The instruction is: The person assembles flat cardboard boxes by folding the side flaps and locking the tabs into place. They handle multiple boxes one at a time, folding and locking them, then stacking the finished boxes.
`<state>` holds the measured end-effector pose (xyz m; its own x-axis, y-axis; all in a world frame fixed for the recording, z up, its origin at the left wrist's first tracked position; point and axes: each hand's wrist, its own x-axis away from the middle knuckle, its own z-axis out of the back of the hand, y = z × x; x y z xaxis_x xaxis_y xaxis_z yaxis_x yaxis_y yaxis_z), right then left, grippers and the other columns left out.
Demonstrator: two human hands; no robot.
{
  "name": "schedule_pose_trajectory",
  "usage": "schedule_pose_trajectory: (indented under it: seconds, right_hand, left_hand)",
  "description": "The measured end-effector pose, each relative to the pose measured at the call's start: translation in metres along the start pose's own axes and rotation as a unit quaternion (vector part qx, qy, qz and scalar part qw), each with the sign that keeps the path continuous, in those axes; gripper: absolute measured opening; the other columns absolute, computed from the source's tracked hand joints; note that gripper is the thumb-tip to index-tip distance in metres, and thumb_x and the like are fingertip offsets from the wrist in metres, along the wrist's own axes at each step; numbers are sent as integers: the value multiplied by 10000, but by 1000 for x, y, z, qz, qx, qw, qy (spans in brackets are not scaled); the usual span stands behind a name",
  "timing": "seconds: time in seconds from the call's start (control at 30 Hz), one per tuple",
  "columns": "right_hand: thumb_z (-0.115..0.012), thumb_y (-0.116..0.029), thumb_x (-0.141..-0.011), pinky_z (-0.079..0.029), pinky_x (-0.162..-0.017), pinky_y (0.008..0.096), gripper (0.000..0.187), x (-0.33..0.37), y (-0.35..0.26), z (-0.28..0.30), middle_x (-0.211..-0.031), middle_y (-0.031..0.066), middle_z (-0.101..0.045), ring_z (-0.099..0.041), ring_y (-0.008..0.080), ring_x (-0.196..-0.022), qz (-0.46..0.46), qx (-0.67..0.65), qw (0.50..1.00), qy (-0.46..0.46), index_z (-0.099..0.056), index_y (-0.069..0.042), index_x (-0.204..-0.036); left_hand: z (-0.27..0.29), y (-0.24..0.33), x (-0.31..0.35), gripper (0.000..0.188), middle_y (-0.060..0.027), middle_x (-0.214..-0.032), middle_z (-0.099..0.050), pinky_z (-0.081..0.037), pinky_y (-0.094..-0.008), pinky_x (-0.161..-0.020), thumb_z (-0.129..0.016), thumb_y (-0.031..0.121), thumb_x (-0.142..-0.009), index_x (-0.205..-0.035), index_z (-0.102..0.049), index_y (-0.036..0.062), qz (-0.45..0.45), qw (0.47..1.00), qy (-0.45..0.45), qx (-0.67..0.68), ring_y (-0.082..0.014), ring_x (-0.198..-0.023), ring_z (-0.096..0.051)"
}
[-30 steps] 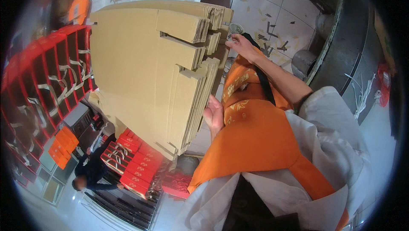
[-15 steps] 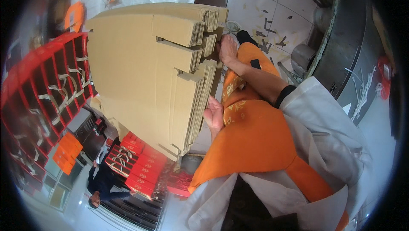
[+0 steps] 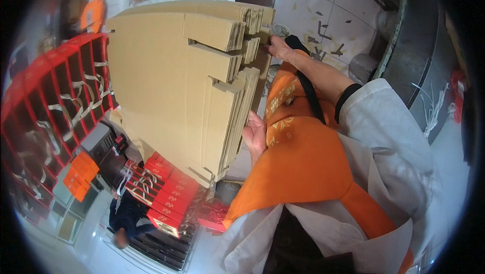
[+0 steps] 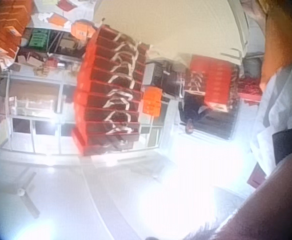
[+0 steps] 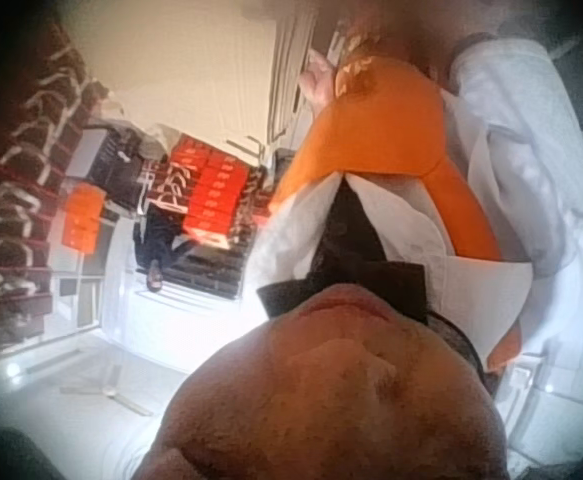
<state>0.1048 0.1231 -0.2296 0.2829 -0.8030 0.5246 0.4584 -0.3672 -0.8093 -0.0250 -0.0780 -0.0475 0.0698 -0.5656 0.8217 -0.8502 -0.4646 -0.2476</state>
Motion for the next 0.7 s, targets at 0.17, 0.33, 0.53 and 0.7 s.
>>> schedule_pose_trajectory:
  seconds: [0.17, 0.33, 0.53, 0.7]
  right_hand:
    - [-560, -69, -718, -418, -748, 418, 241, 34, -28, -1, -943, 248, -487, -489, 391, -930, 99, 285, 952, 57, -515, 43, -927]
    - [-480, -6, -699, -368, -797, 415, 218, 37, -7, 23, -957, 220, -455, -442, 386, -916, 65, 185, 973, 119, -470, 2, -917]
    - [-491, -156, -807, -398, -787, 370, 262, 56, 30, 73, -926, 180, -530, -501, 341, -881, 67, 199, 976, 54, -493, 16, -1005]
    - [-499, -194, -853, -420, -737, 272, 236, 86, -68, 73, -844, 68, -576, -531, 150, -794, 67, -135, 987, -49, -527, 9, -970]
  left_hand:
    - [-2, -2, 3, 221, -116, -973, -607, -462, -375, -838, -428, 94, -858, -999, -540, -34, 14, 999, -27, -23, -226, -881, -583]
    - [3, 5, -3, 221, -117, -983, -605, -465, -376, -837, -437, 94, -852, -1006, -541, -26, -28, 999, 37, -26, -229, -890, -582]
    - [3, 5, -3, 225, -111, -1002, -600, -464, -374, -843, -442, 99, -854, -1012, -538, -29, -28, 999, 34, -28, -222, -900, -580]
    - [-1, -3, 3, 229, -111, -1011, -594, -468, -370, -839, -433, 104, -863, -1019, -534, -29, -13, 999, -5, -40, -221, -911, -575]
